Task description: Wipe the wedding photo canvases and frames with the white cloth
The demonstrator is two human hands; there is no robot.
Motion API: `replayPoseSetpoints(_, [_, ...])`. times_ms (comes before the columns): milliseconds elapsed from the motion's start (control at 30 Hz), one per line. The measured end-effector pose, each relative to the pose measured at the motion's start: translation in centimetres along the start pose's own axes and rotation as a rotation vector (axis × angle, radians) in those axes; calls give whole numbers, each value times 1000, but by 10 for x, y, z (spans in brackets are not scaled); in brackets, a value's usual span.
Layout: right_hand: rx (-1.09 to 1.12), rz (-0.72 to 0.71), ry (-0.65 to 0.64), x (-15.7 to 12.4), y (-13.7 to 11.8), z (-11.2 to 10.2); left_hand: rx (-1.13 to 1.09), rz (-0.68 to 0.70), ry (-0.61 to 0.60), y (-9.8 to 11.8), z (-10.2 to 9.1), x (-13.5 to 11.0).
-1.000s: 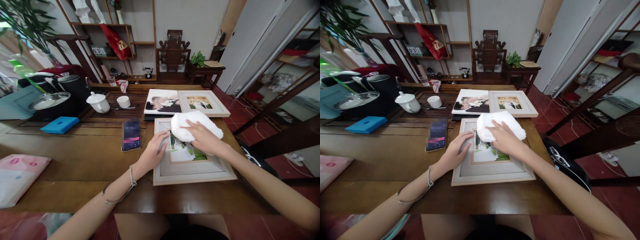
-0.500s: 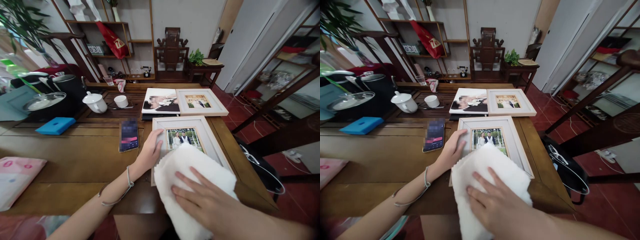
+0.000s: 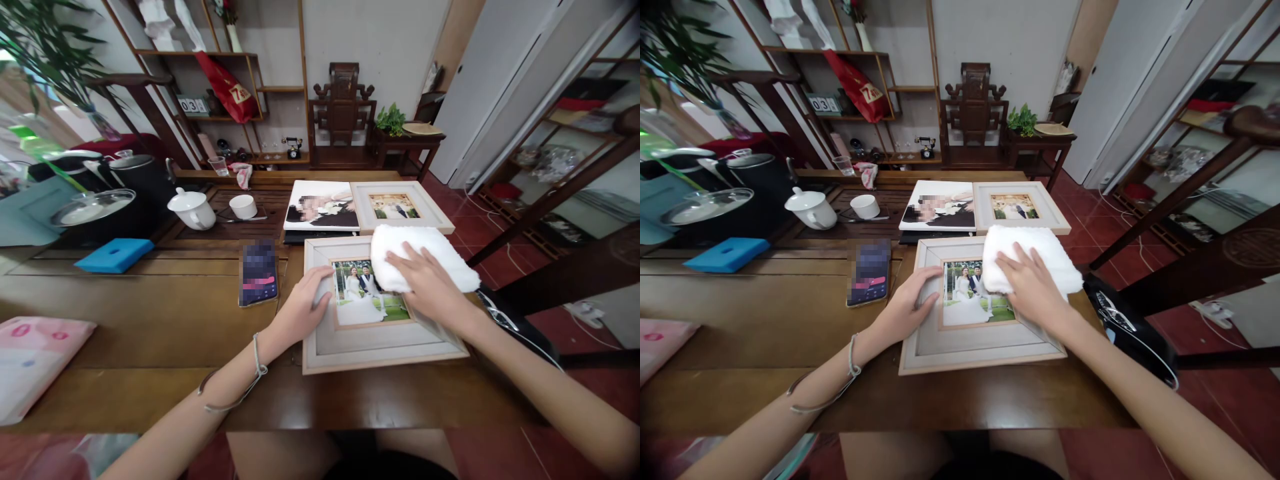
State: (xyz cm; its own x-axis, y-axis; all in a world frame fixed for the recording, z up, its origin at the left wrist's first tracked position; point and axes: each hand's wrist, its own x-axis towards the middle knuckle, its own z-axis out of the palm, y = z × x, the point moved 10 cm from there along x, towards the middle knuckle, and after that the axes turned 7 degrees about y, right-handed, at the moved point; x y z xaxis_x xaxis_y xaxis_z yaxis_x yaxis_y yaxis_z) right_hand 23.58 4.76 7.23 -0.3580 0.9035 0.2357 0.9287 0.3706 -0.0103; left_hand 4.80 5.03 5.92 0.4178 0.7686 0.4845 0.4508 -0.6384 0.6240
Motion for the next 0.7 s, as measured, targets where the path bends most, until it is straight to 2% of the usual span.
replayPoseSetpoints(100, [36,-43,-68,-2,-47,9,1,7,1,-1,1,0])
replayPoseSetpoints(233, [223,-226,-203,-42,-118,5,-4,-3,5,-4,1,-1])
replayPoseSetpoints(333, [372,-326,-274,-77,-140,-11,-10,-20,-6,-6,2,-1])
replayPoseSetpoints(400, [391,-319,-298,-88,-131,-18,-8,-15,-12,-5,2,-1])
replayPoseSetpoints(467, [319,-248,-284,-86,-106,-19,-1,-8,-13,-3,2,-1])
replayPoseSetpoints(533, [184,-139,-223,-72,-71,-17,8,-12,-17,-2,1,-1])
replayPoseSetpoints(633, [1,22,-66,-37,-20,-16,16,-29,-23,-2,0,0])
replayPoseSetpoints(700, [-42,96,37,-12,2,-16,19,-41,-20,-3,0,0])
